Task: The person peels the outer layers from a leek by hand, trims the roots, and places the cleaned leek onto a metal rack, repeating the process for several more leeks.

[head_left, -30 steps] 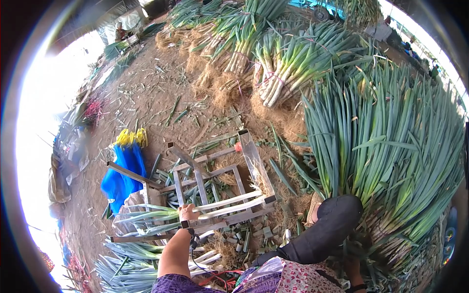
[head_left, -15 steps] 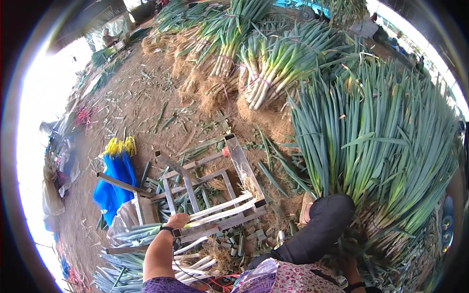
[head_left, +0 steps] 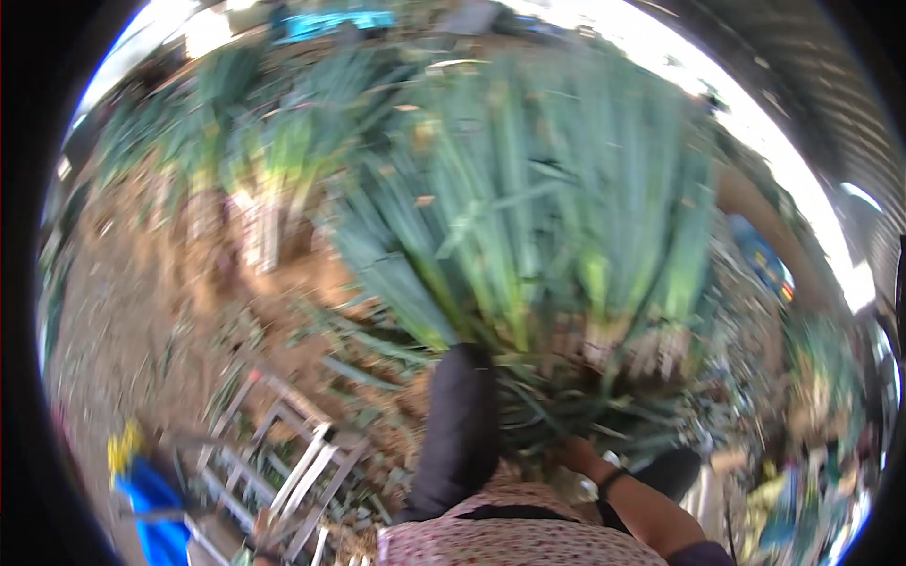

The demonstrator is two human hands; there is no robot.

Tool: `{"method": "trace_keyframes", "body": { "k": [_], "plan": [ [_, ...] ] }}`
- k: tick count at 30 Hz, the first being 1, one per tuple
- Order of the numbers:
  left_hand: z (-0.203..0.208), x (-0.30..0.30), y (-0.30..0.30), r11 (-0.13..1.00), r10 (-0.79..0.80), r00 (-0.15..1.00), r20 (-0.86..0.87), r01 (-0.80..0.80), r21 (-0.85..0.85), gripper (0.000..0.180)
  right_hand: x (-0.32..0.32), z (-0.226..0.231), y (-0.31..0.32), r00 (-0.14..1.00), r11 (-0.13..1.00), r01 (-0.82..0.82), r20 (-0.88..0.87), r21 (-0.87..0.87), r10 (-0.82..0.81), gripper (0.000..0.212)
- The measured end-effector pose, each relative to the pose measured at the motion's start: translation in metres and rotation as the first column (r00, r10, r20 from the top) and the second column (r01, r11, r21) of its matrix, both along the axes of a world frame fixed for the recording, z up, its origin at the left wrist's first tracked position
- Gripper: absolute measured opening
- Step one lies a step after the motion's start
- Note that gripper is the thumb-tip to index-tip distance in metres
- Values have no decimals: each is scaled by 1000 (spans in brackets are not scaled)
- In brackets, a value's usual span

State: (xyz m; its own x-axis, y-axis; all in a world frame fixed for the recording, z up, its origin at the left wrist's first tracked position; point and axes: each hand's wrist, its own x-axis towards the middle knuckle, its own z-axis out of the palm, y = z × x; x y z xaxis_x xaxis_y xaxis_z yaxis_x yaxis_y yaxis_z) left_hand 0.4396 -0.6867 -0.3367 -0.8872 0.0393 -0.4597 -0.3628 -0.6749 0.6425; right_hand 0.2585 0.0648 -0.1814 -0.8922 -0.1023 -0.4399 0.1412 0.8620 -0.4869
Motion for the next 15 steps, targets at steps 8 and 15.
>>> {"method": "trace_keyframes", "body": {
  "k": [8, 15],
  "plan": [
    [166, -128, -7, 875, -77, 995, -58, 40, -482, 44, -17, 29, 24, 972, 976, 218, 84, 27, -220, 31],
    [302, -213, 51, 562, 29, 979, -202, -182, -807, 46, 6, -30, 81, 865, 884, 467, -204, -9, -458, 40]
  ]
}}
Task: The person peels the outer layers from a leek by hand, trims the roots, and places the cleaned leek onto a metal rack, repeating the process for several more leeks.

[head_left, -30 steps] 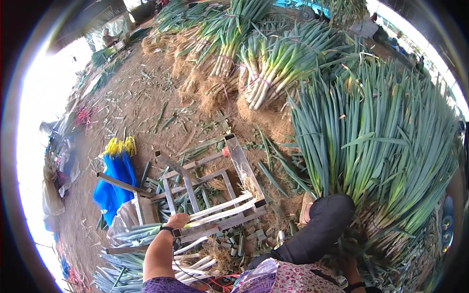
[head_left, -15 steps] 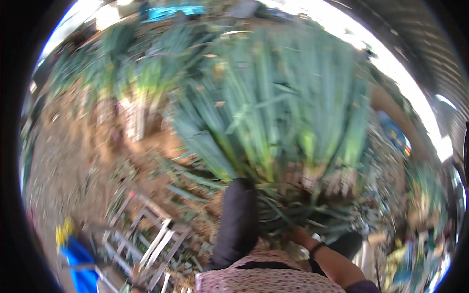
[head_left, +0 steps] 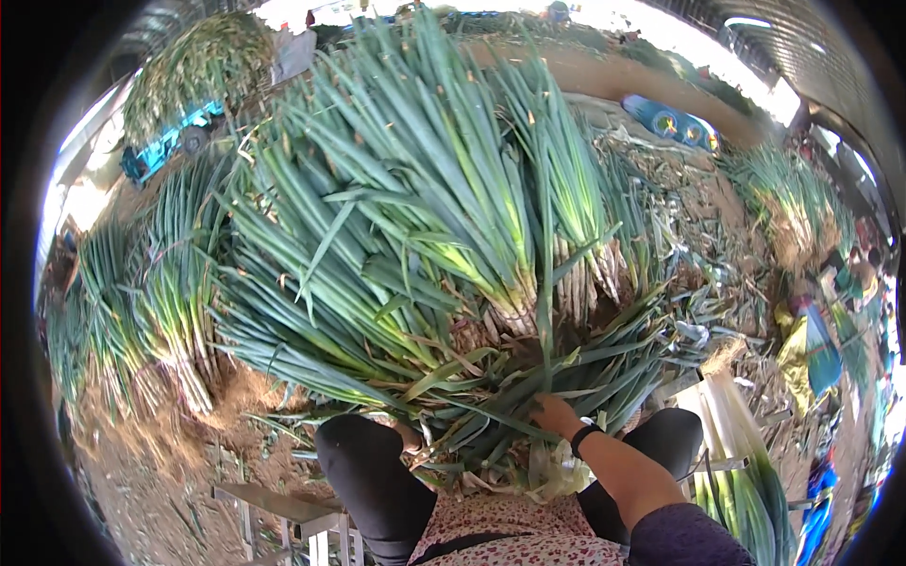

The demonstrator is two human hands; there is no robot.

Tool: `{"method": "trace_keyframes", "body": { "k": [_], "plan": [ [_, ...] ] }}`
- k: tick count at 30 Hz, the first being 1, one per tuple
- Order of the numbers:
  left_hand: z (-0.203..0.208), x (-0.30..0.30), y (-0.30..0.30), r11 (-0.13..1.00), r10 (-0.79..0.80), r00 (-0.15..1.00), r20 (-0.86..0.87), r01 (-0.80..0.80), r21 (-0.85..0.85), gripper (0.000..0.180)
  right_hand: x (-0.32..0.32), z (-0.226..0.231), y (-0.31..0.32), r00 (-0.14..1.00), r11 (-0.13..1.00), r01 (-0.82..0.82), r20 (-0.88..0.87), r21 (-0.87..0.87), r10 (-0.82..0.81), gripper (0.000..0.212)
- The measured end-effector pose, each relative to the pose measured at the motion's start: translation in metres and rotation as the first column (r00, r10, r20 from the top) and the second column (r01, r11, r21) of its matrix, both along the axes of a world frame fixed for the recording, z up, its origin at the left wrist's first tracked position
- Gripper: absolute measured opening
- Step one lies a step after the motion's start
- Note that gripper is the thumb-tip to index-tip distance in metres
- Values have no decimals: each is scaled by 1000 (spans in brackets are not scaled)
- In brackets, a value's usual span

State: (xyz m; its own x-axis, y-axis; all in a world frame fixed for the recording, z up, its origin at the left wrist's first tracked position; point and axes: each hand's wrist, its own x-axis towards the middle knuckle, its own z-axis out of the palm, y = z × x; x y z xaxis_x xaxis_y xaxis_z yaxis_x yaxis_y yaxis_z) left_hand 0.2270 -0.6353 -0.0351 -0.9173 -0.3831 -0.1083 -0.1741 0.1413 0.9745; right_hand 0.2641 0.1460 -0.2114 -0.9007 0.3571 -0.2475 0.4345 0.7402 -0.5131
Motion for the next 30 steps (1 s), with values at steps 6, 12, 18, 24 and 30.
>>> {"method": "trace_keyframes", "body": {
  "k": [6, 12, 18, 24, 30],
  "plan": [
    [84, -141, 160, 998, -59, 995, -74, 58, -15, 45, 31, -40, -11, 950, 988, -127, 278, -83, 146, 36],
    [104, -238, 416, 681, -446, 808, -386, 586, 440, 42, -18, -15, 22, 999, 990, 3, -33, -139, -8, 32],
    [34, -232, 601, 540, -630, 763, -143, 563, 625, 26, -94, 4, 85, 797, 715, 528, -25, -458, -604, 32],
    [19, -235, 644, 526, -774, 631, -46, 683, 506, 30, -156, -56, 169, 778, 755, 590, -49, -285, -627, 51],
    [20, -236, 649, 522, -812, 581, 45, 692, 499, 28, -209, -74, 188, 684, 572, 674, 104, -467, -722, 77]
  ]
}}
